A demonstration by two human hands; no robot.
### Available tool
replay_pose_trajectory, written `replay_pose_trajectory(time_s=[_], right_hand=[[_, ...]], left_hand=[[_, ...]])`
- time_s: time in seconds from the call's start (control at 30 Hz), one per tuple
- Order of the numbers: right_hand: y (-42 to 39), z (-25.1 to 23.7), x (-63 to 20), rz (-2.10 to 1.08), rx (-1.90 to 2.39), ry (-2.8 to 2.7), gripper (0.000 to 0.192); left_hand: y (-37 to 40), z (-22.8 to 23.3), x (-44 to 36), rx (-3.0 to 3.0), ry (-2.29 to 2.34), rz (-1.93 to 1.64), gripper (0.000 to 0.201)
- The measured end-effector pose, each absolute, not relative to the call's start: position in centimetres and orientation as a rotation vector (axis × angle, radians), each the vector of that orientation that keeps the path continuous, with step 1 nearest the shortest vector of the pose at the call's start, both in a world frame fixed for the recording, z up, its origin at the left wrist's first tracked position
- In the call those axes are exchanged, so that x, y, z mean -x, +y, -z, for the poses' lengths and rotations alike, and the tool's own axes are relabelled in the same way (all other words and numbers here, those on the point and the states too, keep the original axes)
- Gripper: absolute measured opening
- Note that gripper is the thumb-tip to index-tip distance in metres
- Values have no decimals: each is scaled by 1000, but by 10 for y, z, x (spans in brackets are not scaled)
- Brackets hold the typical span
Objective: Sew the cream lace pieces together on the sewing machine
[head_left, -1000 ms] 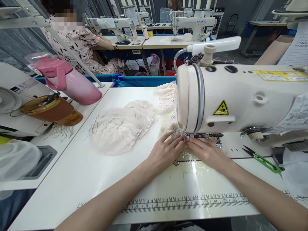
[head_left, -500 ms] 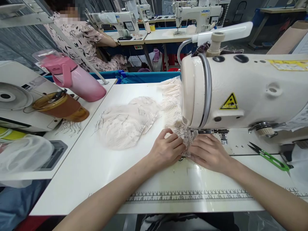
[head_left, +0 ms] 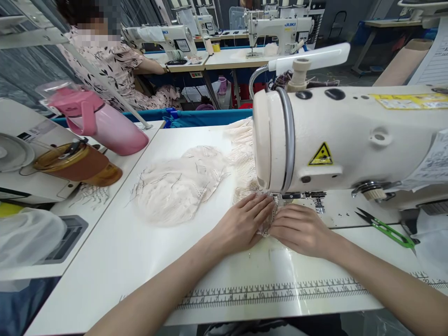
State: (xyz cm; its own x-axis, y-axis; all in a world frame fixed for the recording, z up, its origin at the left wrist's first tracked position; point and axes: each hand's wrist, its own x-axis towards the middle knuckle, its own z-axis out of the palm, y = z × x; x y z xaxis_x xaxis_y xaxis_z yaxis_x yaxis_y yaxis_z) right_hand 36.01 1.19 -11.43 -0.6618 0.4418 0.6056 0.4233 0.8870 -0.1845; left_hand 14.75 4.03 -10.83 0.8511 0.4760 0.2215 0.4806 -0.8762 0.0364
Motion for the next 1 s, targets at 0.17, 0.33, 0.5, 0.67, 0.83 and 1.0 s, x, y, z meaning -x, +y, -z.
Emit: replay_pose_trajectory(time_s=[0.17, 0.33, 0.5, 0.67, 0.83, 1.0], right_hand=[[13, 113, -352, -39, 594, -2313, 10], [15, 112, -348, -28, 584, -2298, 10], [15, 115, -349, -17, 607, -2302, 9], [14, 121, -354, -12, 671, -2316, 13], [13, 123, -361, -41, 740, -2372, 16], [14, 123, -366, -53, 807, -2379, 14]], left_hand=[[48, 103, -143, 3043, -772, 310, 49], [51, 99, -143, 3044, -755, 334, 50], [51, 98, -144, 3031, -795, 326, 52], [48, 101, -146, 2999, -817, 324, 53], [43, 106, -149, 2942, -840, 342, 52], [40, 108, -153, 2900, -871, 377, 50]])
